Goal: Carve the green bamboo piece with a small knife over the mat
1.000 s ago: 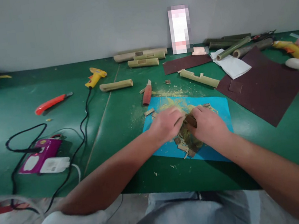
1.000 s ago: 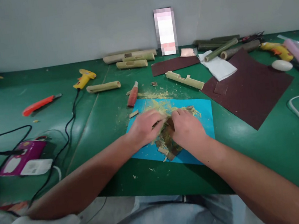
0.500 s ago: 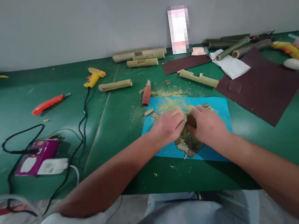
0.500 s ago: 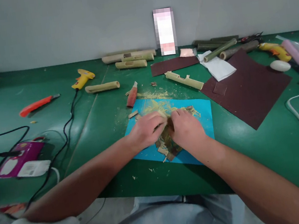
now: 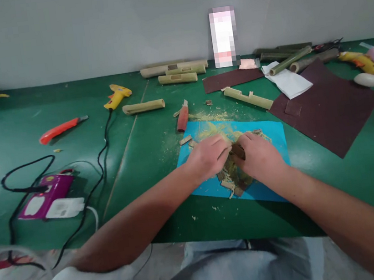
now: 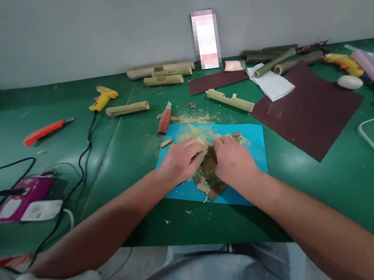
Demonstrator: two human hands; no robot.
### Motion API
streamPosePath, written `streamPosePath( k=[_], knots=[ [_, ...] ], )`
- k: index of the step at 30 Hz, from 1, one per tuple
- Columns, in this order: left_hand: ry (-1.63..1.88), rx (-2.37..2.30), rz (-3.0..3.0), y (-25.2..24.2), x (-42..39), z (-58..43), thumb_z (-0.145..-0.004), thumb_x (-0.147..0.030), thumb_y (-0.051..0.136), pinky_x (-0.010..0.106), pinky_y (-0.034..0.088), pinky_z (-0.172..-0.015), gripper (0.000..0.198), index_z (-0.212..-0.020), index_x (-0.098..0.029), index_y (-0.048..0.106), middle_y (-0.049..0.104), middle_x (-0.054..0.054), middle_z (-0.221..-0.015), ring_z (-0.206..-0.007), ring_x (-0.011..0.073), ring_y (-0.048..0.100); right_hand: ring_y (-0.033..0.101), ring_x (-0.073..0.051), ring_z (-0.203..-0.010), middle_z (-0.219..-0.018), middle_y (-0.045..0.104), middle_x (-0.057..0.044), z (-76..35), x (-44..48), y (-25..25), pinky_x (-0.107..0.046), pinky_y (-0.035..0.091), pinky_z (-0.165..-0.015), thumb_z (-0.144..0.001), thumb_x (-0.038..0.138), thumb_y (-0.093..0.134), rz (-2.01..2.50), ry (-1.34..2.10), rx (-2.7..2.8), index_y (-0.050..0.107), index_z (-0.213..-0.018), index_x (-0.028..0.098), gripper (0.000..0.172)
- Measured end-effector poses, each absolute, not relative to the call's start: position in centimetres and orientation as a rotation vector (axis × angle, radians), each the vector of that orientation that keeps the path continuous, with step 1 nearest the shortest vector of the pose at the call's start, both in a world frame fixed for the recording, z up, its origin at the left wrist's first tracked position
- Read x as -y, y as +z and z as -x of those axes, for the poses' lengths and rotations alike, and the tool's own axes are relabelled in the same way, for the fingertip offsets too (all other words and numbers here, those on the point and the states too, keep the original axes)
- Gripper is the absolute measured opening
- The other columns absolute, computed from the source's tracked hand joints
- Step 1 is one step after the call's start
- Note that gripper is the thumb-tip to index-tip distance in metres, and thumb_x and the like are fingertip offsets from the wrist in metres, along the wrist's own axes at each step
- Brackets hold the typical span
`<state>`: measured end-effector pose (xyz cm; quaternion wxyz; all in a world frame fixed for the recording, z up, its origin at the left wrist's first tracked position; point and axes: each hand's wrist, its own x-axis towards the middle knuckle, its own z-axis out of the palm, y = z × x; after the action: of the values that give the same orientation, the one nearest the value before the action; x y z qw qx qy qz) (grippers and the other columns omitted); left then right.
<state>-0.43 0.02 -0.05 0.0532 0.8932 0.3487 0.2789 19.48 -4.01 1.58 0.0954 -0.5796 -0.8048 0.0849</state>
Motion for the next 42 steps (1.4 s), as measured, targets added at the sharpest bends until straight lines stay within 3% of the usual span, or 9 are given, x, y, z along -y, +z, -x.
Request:
streamPosePath(
  k=[42],
  knots=[
    [0.825, -1.032, -2.665, -0.22, 0.36, 0.17, -0.103, -0.024, 0.049, 0.029, 0.046, -0.069, 0.025, -0.083, -0.017, 0.062, 0.063, 0.004, -0.080, -0.077, 0.0160, 0.058, 0.061, -0.024, -0.088, -0.095, 0.067, -0.009, -19.47, 4.04, 1.79, -0.035, 0.037, -0.066, -0.092, 0.030, 0.058, 1.707, 0.270, 2.370, 0.060, -0.090, 0.023, 0.008]
  ],
)
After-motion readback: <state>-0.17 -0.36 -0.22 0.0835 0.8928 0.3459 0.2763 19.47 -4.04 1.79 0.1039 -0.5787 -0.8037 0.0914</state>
